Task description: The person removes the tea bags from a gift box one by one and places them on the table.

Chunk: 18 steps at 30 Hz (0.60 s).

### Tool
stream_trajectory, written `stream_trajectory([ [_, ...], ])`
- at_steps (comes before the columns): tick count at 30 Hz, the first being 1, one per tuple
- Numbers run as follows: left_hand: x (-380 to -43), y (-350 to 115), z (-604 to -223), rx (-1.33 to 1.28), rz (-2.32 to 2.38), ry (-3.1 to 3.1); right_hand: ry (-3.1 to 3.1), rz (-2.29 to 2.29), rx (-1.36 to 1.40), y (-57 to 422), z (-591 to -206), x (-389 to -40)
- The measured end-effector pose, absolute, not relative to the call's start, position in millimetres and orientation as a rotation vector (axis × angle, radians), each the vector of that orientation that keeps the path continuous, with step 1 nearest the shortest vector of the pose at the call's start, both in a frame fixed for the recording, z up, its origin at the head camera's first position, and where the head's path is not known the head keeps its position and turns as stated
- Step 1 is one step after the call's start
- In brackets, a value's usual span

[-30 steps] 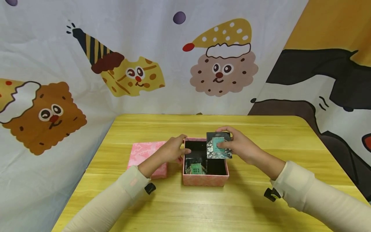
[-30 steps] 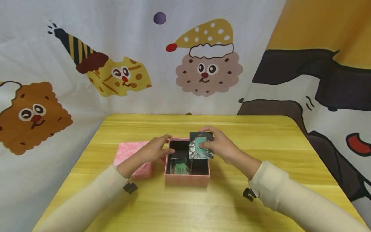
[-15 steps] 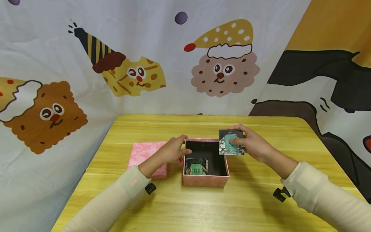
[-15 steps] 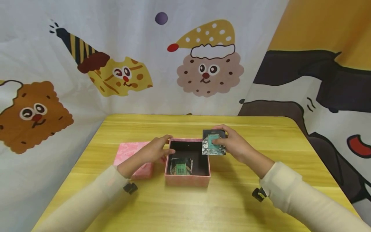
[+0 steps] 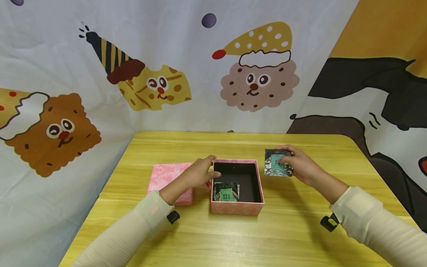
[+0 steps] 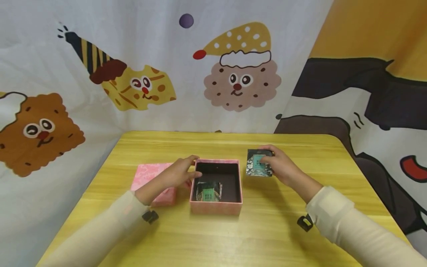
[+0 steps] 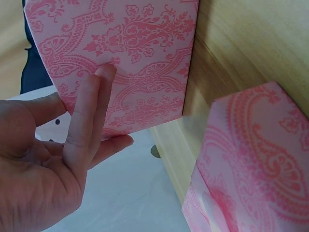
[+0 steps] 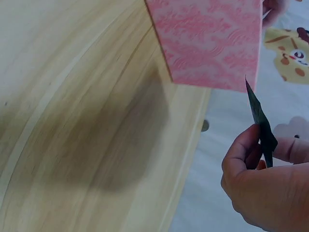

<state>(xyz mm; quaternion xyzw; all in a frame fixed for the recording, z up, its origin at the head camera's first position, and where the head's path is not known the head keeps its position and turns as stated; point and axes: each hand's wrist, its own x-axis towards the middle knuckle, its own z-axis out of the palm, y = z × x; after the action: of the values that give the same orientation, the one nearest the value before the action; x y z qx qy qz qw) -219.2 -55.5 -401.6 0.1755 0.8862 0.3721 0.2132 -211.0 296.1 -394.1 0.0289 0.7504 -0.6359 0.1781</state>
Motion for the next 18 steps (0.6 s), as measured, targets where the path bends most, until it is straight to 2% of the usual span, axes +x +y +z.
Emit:
stream_trajectory([
  [18,-221,-57,-405,0.491,1.024,2.471,2.162,-1.767,0.164,320,-427,-229],
])
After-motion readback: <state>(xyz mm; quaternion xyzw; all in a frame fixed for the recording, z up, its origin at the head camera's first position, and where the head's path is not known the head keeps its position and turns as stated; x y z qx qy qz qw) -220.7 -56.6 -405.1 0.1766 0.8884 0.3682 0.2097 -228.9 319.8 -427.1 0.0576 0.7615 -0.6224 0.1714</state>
